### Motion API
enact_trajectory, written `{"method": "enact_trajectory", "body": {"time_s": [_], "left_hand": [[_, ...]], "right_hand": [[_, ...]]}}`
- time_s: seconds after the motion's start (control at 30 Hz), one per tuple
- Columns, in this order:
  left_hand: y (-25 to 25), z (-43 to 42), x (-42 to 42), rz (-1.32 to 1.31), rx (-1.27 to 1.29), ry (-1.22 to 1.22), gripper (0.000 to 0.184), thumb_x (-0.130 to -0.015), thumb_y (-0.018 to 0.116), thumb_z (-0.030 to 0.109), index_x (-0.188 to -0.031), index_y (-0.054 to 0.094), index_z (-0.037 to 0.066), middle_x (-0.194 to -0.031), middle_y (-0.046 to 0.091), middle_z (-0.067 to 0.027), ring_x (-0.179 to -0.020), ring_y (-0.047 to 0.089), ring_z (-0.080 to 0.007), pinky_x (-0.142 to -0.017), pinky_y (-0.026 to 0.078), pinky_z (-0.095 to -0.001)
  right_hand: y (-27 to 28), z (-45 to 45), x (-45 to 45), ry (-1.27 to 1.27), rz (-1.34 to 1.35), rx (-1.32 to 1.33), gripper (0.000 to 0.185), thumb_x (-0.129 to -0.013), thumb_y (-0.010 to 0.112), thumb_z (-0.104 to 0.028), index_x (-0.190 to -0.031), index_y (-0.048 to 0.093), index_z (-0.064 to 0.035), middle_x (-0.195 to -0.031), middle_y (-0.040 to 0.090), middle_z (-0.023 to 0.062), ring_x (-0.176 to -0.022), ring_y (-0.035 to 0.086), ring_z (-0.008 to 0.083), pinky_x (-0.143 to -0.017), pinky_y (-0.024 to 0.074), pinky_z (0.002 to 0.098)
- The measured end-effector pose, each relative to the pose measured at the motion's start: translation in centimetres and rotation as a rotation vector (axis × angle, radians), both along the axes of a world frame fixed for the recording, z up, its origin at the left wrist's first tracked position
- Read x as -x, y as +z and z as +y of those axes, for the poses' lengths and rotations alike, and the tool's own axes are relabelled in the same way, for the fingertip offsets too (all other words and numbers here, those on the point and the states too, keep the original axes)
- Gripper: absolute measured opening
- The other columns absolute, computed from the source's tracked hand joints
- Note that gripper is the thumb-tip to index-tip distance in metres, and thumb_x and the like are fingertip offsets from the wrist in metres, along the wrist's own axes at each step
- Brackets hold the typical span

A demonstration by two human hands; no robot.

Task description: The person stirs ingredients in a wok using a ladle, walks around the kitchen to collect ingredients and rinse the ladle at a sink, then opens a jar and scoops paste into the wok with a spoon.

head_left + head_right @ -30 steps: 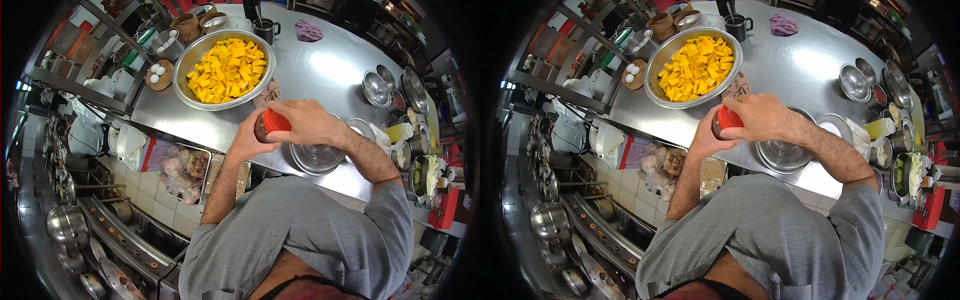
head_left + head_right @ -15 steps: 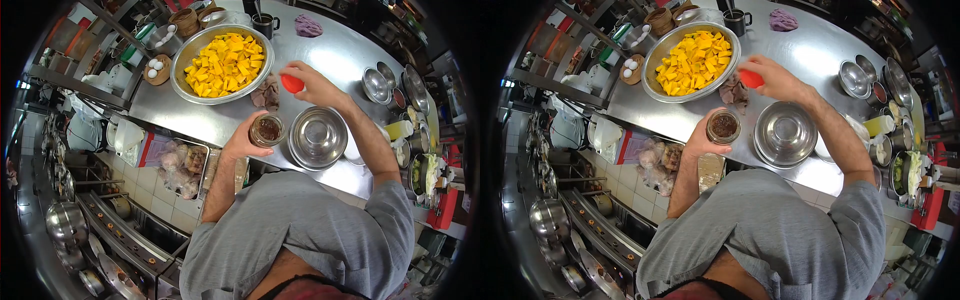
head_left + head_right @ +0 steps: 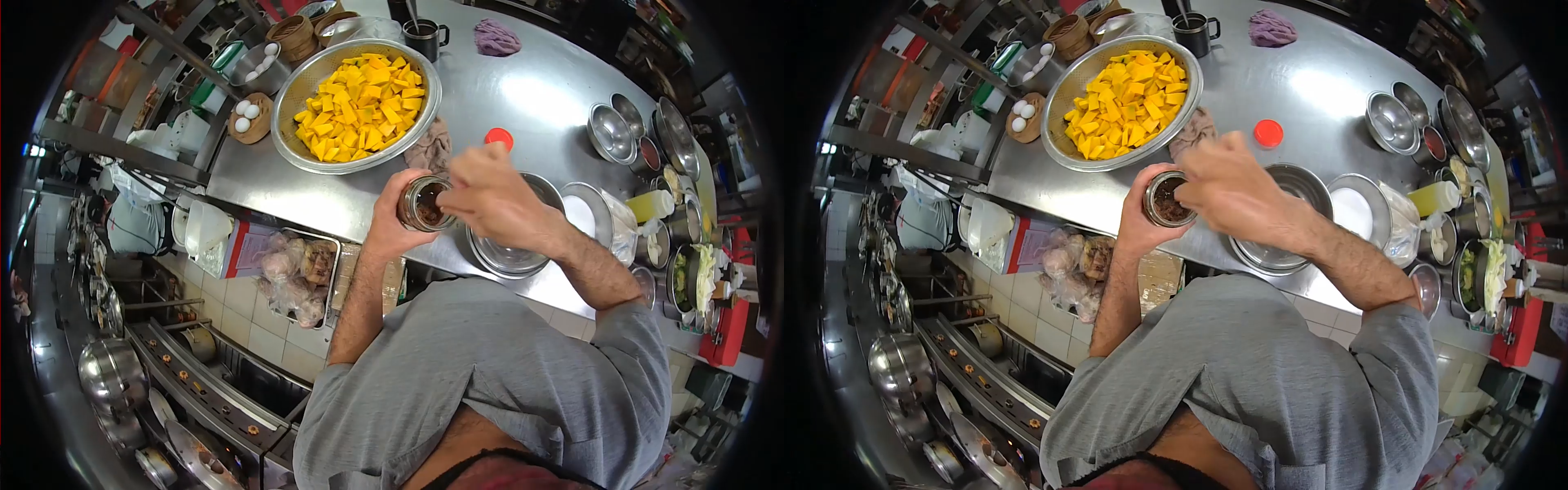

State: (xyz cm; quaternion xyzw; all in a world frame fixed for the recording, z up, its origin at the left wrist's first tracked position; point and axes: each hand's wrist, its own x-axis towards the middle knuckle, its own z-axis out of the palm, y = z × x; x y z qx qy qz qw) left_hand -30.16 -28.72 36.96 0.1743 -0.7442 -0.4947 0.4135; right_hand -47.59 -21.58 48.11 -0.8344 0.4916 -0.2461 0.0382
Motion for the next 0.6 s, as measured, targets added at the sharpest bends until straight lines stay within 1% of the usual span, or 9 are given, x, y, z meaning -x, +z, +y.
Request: {"method": "enact_trajectory", "body": {"time_s": [0.03, 0.07, 0.13, 0.23, 0.27, 0.33, 0.4, 0.53, 0.6], "left_hand": [[0.3, 0.1, 0.2, -0.016, -0.008, 0.011, 0.075, -0.05, 0.079, 0.002, -0.118, 0.045, 0.006, -0.113, 0.052, -0.0094, -0.103, 0.052, -0.0197, -0.09, 0.043, -0.0315], [0.5, 0.2, 0.3, -0.032, -0.014, 0.022, 0.073, -0.05, 0.078, 0.002, -0.116, 0.048, 0.006, -0.11, 0.053, -0.0092, -0.1, 0.053, -0.0199, -0.087, 0.043, -0.0311], [0.5, 0.2, 0.5, -0.025, -0.003, -0.006, 0.073, -0.049, 0.077, 0.002, -0.116, 0.048, 0.006, -0.109, 0.053, -0.009, -0.1, 0.053, -0.0203, -0.087, 0.043, -0.0314], [0.0, 0.4, 0.5, -0.02, -0.028, -0.058, 0.074, -0.048, 0.077, 0.001, -0.116, 0.048, 0.006, -0.108, 0.053, -0.0087, -0.1, 0.053, -0.0207, -0.087, 0.042, -0.0318], [-0.2, 0.6, 0.7, -0.021, -0.063, -0.075, 0.074, -0.047, 0.077, 0.001, -0.116, 0.048, 0.006, -0.108, 0.053, -0.0086, -0.1, 0.053, -0.0209, -0.088, 0.042, -0.0319], [-1.1, 0.8, 1.1, 0.021, -0.118, -0.134, 0.076, -0.046, 0.078, 0.002, -0.116, 0.047, 0.005, -0.11, 0.053, -0.0086, -0.102, 0.052, -0.0208, -0.088, 0.042, -0.0321], [-1.6, 1.2, 1.3, -0.004, -0.212, -0.168, 0.076, -0.047, 0.079, 0.002, -0.116, 0.047, 0.005, -0.111, 0.053, -0.0085, -0.102, 0.052, -0.0207, -0.088, 0.042, -0.0329], [-0.1, 2.5, 2.3, -0.019, -0.153, -0.268, 0.074, -0.05, 0.081, 0.004, -0.116, 0.047, 0.004, -0.107, 0.055, -0.0081, -0.1, 0.053, -0.0185, -0.086, 0.043, -0.032], [0.4, 3.0, 2.7, -0.045, -0.147, -0.29, 0.074, -0.05, 0.081, 0.004, -0.116, 0.047, 0.005, -0.106, 0.055, -0.0079, -0.099, 0.053, -0.0184, -0.086, 0.043, -0.0315]], "right_hand": [[0.0, 0.0, -0.5, 0.054, 0.144, -0.038, 0.008, -0.064, 0.065, -0.011, -0.072, 0.065, -0.0099, -0.075, 0.055, 0.0046, -0.079, 0.055, 0.0221, -0.075, 0.0405, 0.0366], [-0.1, 0.0, -0.8, 0.039, 0.146, -0.035, 0.008, -0.064, 0.065, -0.011, -0.072, 0.065, -0.0099, -0.075, 0.055, 0.0046, -0.079, 0.055, 0.0221, -0.075, 0.0405, 0.0366], [-0.7, -0.1, -1.5, 0.025, 0.311, -0.153, 0.007, -0.063, 0.063, -0.011, -0.07, 0.062, -0.0107, -0.066, 0.057, 0.0003, -0.067, 0.058, 0.0197, -0.067, 0.0419, 0.0321], [-1.2, 0.0, -1.6, -0.026, 0.434, -0.121, 0.004, -0.064, 0.061, -0.012, -0.067, 0.063, -0.0103, -0.064, 0.061, 0.0031, -0.059, 0.061, 0.0218, -0.054, 0.046, 0.0336], [-1.2, 0.4, -1.7, -0.079, 0.445, -0.126, 0.004, -0.064, 0.061, -0.012, -0.067, 0.063, -0.0103, -0.064, 0.061, 0.0031, -0.059, 0.061, 0.0218, -0.054, 0.046, 0.0336], [-1.0, 1.0, -2.1, -0.056, 0.446, -0.066, 0.004, -0.063, 0.061, -0.013, -0.061, 0.061, -0.0093, -0.063, 0.063, 0.0048, -0.059, 0.063, 0.0218, -0.044, 0.046, 0.0349], [-1.6, 1.7, -2.2, -0.109, 0.445, -0.037, 0.007, -0.062, 0.061, -0.015, -0.058, 0.06, -0.0092, -0.059, 0.062, 0.0058, -0.057, 0.063, 0.0221, -0.044, 0.0458, 0.0345], [-0.8, 3.9, -1.7, -0.265, 0.485, -0.118, 0.007, -0.063, 0.062, -0.015, -0.06, 0.061, -0.0087, -0.062, 0.062, 0.0077, -0.058, 0.062, 0.0235, -0.046, 0.0454, 0.0351], [0.7, 5.7, -1.4, -0.36, 0.155, -0.267, 0.009, -0.066, 0.06, -0.014, -0.061, 0.059, -0.007, -0.063, 0.062, 0.0083, -0.059, 0.062, 0.0264, -0.047, 0.0437, 0.0356]]}}
